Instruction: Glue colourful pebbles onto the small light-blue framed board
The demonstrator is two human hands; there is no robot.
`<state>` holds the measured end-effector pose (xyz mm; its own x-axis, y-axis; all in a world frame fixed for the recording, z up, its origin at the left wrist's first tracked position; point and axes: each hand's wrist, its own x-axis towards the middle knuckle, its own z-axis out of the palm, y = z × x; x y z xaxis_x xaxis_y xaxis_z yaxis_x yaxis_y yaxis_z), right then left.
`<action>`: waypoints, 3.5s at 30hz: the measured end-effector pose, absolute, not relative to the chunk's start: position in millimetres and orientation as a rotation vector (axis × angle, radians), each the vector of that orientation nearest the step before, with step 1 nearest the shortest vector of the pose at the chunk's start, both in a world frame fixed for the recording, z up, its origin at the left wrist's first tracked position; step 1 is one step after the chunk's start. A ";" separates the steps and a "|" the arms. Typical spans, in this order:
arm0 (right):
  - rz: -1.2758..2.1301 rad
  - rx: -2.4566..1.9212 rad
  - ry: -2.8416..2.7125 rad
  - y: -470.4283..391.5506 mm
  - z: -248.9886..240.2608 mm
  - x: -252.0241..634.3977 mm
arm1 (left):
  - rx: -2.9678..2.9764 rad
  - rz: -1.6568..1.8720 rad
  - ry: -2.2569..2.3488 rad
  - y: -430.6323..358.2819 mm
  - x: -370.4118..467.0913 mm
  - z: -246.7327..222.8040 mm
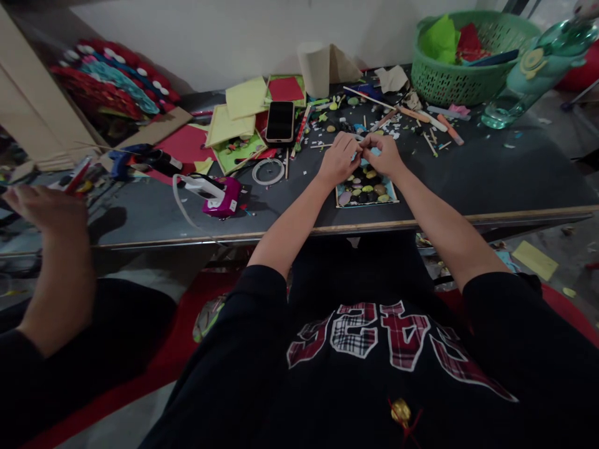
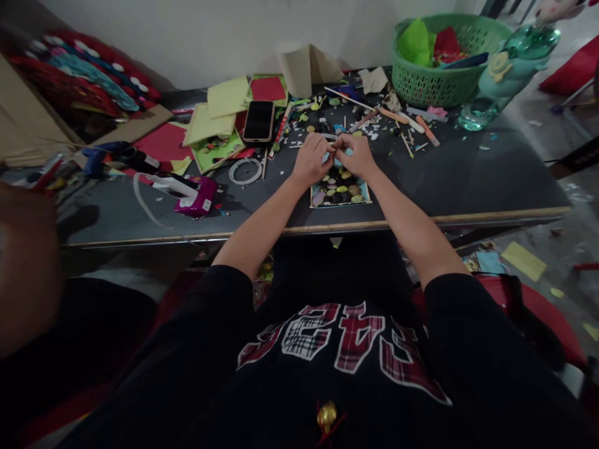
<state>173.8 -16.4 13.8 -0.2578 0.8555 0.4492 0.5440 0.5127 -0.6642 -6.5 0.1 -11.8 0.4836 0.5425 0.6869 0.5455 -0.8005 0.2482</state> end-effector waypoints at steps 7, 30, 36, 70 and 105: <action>0.587 -1.101 -1.872 -8.4 9.8 172.1 | -2.710 -1.205 -1.006 1.7 -6.1 -9.6; 0.614 -1.112 -1.738 20.6 -5.0 181.2 | -2.618 -1.249 -0.963 -7.3 -3.8 -9.9; 0.288 -1.264 -1.646 29.7 -9.4 230.2 | -2.603 -1.442 -1.086 -12.7 5.4 -8.8; 0.600 -0.989 -1.535 10.8 0.3 205.2 | -2.503 -1.667 -1.624 40.5 -34.1 -32.3; 0.339 -1.192 -1.489 31.4 -16.4 220.1 | -2.289 -1.370 -2.070 24.3 -32.5 -16.8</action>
<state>220.1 31.4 -16.4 0.1564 0.8058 0.5712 0.4790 0.4439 -0.7573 -32.5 24.3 -16.8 -0.0664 0.9142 0.3998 0.7253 -0.2310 0.6485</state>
